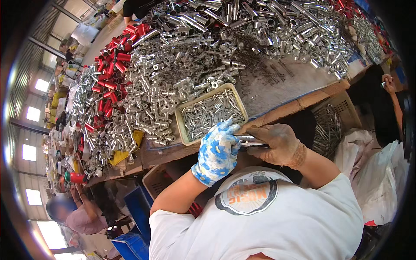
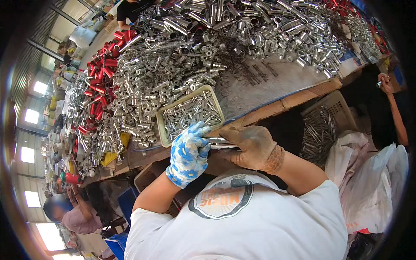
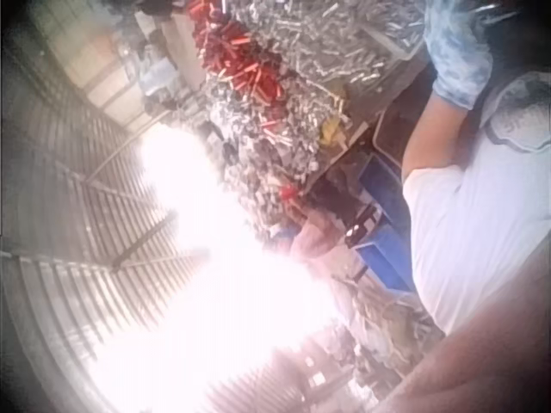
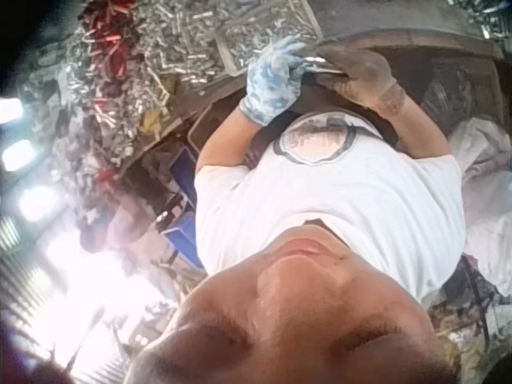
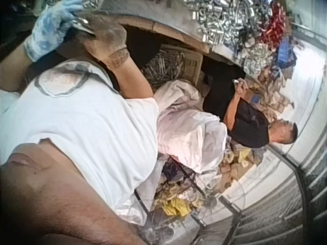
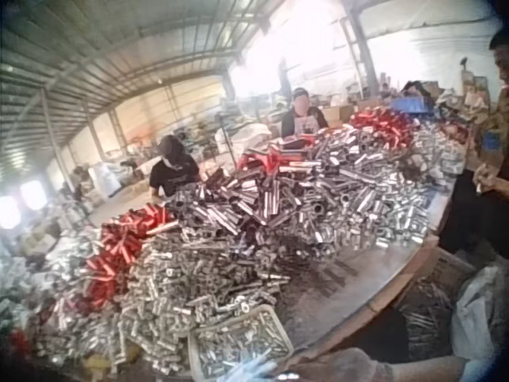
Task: The person assembles metal tool handles by inserting metal pins and cylinders into metal tubes and attaching red grips by hand, then places the finished assemblies into a basket.
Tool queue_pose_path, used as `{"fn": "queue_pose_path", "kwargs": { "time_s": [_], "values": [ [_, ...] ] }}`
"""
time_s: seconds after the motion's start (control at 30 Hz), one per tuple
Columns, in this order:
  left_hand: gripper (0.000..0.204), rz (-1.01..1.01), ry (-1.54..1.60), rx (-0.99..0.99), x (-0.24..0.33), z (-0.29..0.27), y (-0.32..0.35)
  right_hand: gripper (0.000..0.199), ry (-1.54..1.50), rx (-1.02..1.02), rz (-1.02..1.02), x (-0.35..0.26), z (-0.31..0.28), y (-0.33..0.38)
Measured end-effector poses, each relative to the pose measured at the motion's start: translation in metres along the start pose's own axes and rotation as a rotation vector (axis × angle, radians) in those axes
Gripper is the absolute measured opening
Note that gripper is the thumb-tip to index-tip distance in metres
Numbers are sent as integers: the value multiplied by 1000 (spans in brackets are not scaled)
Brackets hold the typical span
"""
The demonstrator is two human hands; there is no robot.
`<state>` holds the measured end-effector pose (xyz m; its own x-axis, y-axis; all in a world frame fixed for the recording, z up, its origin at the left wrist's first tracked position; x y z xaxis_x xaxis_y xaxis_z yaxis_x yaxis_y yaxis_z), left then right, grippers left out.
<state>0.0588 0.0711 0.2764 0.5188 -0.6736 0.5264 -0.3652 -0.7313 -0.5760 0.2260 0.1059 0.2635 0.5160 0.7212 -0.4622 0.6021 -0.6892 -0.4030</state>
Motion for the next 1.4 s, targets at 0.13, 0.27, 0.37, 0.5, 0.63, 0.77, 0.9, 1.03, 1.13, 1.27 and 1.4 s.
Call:
{"fn": "queue_pose_path", "kwargs": {
  "time_s": [0.13,0.27,0.37,0.5,0.63,0.77,0.9,1.03,1.13,1.27,1.4],
  "values": [
    [24,-4,-128,-69,2,-2,6,51,53,-73,6,-4,-1,-2],
    [22,60,-281,-141,13,-5,6,53,105,-74,-12,-5,3,-2],
    [19,-304,-97,-494,-3,-7,-5,52,151,-138,-60,-5,5,-5],
    [30,-564,529,-583,-15,-11,-7,50,133,-138,-153,-16,2,-3],
    [30,-562,526,-510,-8,-10,-4,48,148,-245,-137,-15,4,-3],
    [24,-525,501,-514,2,-6,-3,49,73,-134,-162,-11,-2,-3],
    [16,-289,341,-322,8,-8,-8,44,72,-61,-175,-10,-14,-11],
    [16,-268,338,-325,6,-12,-12,47,80,-158,-167,-11,-15,-11],
    [32,-738,520,-471,-12,-5,-3,49,229,-223,-205,-19,-3,-4],
    [37,-689,514,-465,-14,-9,-7,61,186,-138,-232,-15,-6,-6],
    [51,-807,511,-510,-27,-9,-3,75,-6,-281,-87,-7,-20,-10]
  ]
}}
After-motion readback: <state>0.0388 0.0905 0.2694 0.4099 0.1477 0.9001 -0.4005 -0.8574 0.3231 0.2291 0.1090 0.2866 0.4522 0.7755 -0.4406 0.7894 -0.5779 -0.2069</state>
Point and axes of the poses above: each hand's wrist, its own y-axis away from the middle knuckle, its own z-axis out of the palm, x = y × z, the point moved 5 cm from there along -y, towards the middle knuckle, and after that the axes turned 11 degrees about y, right-handed, at the moved point
